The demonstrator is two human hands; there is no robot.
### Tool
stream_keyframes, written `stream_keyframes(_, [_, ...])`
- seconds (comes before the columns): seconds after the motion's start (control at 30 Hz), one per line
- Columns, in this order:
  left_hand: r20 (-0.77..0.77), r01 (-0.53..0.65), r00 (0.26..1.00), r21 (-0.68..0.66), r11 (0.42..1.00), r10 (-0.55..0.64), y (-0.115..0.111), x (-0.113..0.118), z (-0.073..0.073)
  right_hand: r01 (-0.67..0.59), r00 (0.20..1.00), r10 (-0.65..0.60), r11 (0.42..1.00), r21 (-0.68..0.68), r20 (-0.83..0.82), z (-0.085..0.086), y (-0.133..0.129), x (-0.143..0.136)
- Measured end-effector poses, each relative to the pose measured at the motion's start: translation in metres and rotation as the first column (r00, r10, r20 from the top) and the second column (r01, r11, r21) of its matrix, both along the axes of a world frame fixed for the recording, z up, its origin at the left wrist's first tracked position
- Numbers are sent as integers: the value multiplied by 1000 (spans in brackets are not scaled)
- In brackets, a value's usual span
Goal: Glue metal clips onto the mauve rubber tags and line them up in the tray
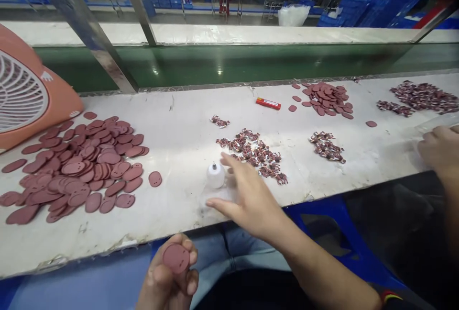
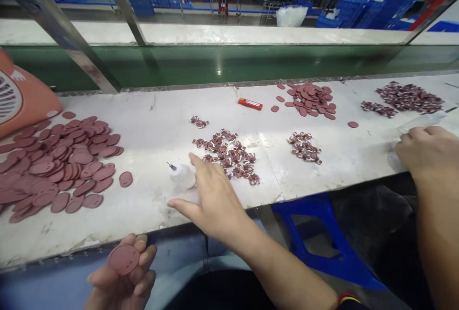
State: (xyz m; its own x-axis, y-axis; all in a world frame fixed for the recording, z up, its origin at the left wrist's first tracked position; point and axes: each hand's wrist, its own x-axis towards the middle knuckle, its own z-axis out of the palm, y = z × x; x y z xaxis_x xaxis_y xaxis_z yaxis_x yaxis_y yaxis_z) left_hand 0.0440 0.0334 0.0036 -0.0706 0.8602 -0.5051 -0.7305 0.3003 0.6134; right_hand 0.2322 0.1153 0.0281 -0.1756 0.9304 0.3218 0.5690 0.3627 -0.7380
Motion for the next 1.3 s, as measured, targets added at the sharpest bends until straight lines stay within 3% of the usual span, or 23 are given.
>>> stream_keyframes(0.17, [33,37,999,-22,999,-37,-4,6,7,262,946,-280,958,119,162,-9,-11,70])
stream_keyframes(0.3, [30,70,997,-31,997,-69,-6,9,10,256,905,-272,962,91,327,-28,-9,105])
stream_keyframes(0.63, [-27,41,999,-65,997,-43,-11,9,12,235,842,-267,964,127,469,-31,-25,112])
stream_keyframes(0.8, [-38,23,999,-136,990,-28,-9,9,8,281,860,-314,949,141,402,-35,-37,111])
stream_keyframes(0.9, [-35,38,998,-160,986,-45,-8,12,12,280,912,-298,954,102,281,-34,-44,106])
stream_keyframes(0.97, [-35,59,997,-171,983,-66,-8,15,14,220,963,-223,975,39,148,-28,-49,97])
stream_keyframes(1.07, [-11,118,992,-194,974,-122,-9,18,14,-14,999,8,993,-120,-48,-14,-57,76])
stream_keyframes(1.2, [102,273,960,-149,950,-260,-12,20,8,-340,918,248,893,-294,-309,6,-65,45])
stream_keyframes(1.3, [135,334,936,-47,941,-325,-13,19,6,-423,879,296,846,-324,-374,14,-67,29])
